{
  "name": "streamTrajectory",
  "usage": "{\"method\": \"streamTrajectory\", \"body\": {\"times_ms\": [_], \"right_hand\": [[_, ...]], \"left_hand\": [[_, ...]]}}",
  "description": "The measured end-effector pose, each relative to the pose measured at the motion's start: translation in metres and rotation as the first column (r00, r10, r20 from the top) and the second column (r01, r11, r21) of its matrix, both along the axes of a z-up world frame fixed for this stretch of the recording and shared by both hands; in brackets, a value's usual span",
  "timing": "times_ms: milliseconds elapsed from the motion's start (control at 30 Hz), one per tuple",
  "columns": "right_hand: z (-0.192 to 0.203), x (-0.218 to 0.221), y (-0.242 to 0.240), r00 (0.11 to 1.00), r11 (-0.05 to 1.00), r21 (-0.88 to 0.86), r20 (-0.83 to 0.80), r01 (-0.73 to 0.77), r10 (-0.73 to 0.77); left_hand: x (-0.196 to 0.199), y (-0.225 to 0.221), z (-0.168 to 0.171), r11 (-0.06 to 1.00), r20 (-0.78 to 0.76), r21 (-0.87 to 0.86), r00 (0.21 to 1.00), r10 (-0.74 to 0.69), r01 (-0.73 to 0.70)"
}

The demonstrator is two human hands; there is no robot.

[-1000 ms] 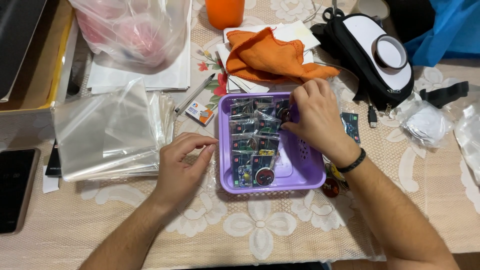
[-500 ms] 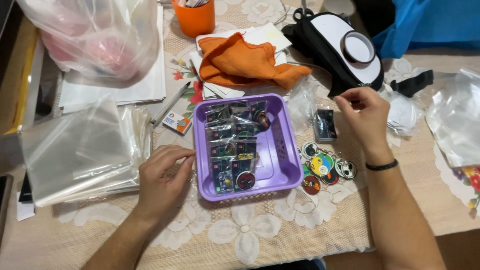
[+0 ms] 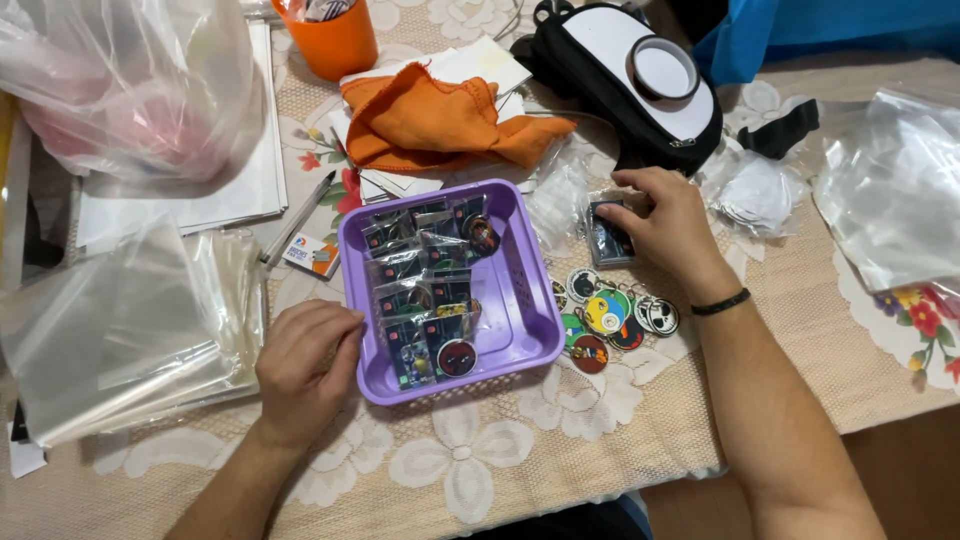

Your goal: Packaging small keychains and stickers into individual plastic bags and organizing them in a tray.

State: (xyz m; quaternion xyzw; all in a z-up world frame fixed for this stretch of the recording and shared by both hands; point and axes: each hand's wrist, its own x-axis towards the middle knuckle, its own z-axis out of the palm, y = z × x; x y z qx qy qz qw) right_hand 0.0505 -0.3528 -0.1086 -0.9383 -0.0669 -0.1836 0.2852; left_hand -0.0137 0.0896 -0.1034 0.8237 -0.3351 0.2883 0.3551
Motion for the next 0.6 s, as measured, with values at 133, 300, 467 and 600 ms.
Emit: {"method": "streamTrajectory", "body": {"times_ms": [133,300,467,600], "right_hand": [[0.011,-0.001,0.029,0.975,0.982,-0.110,0.149,-0.151,0.167],[0.008,-0.002,0.058,0.987,0.939,-0.308,-0.084,-0.154,0.134],[-0.033,0.012,0.040,0.988,0.942,-0.317,0.069,-0.108,0.136],[-0.027,0.010,0.036,0.992,0.975,-0.201,0.069,-0.092,0.107]], "left_hand": [[0.000,-0.002,0.004,1.000,0.036,-0.020,0.999,0.019,-0.018],[0.001,-0.004,0.005,1.000,0.019,-0.012,1.000,0.004,-0.004],[-0.004,-0.005,0.004,0.993,-0.001,-0.111,0.999,0.048,-0.048],[0.000,-0.004,0.000,0.993,0.007,-0.110,0.999,0.035,-0.034]]}}
